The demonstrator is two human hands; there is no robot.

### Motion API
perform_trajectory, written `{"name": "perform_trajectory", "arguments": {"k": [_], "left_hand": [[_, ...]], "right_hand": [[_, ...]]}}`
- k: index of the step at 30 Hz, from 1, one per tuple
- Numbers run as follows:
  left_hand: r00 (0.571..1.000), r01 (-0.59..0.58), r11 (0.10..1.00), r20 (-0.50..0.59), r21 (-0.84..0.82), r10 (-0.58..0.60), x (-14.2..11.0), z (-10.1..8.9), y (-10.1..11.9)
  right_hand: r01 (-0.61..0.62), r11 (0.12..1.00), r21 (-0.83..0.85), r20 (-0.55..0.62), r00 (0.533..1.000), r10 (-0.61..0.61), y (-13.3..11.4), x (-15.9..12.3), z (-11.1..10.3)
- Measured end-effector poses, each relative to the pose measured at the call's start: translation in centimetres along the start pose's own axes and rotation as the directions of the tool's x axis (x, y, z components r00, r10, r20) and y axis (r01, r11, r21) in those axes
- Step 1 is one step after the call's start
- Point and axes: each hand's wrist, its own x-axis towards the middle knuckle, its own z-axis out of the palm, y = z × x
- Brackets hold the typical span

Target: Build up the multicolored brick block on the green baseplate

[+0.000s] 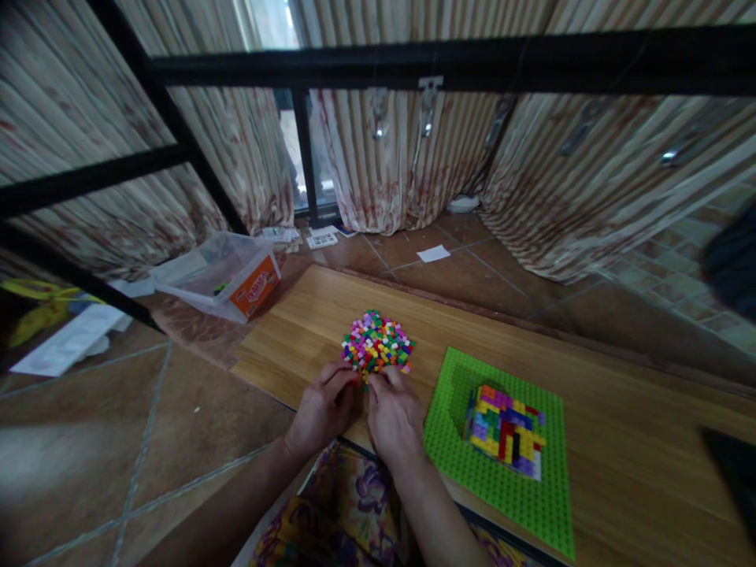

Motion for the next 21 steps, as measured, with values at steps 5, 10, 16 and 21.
{"name": "perform_trajectory", "arguments": {"k": [5, 10, 16, 21], "left_hand": [[1.000, -0.007, 1.000, 0.020, 0.003, 0.007, 0.0, -0.2, 0.2], [1.000, -0.013, 1.000, 0.017, 0.028, 0.012, 0.0, -0.2, 0.4], [1.000, -0.018, 0.999, -0.002, 0.032, 0.018, 0.0, -0.4, 0.3], [0.997, 0.039, 0.998, -0.066, -0.059, -0.043, -0.6, -0.6, 1.4]], "right_hand": [[0.004, 1.000, -0.020, 0.043, 0.999, -0.003, 0.1, -0.1, -0.3], [-0.032, 0.999, -0.030, 0.039, 0.999, 0.033, 0.6, -1.0, -1.0], [-0.057, 0.997, -0.061, 0.054, 0.997, 0.060, 0.4, -0.7, -0.6], [-0.070, 0.998, -0.006, -0.014, 0.997, 0.070, 0.0, -0.5, -0.8]]}}
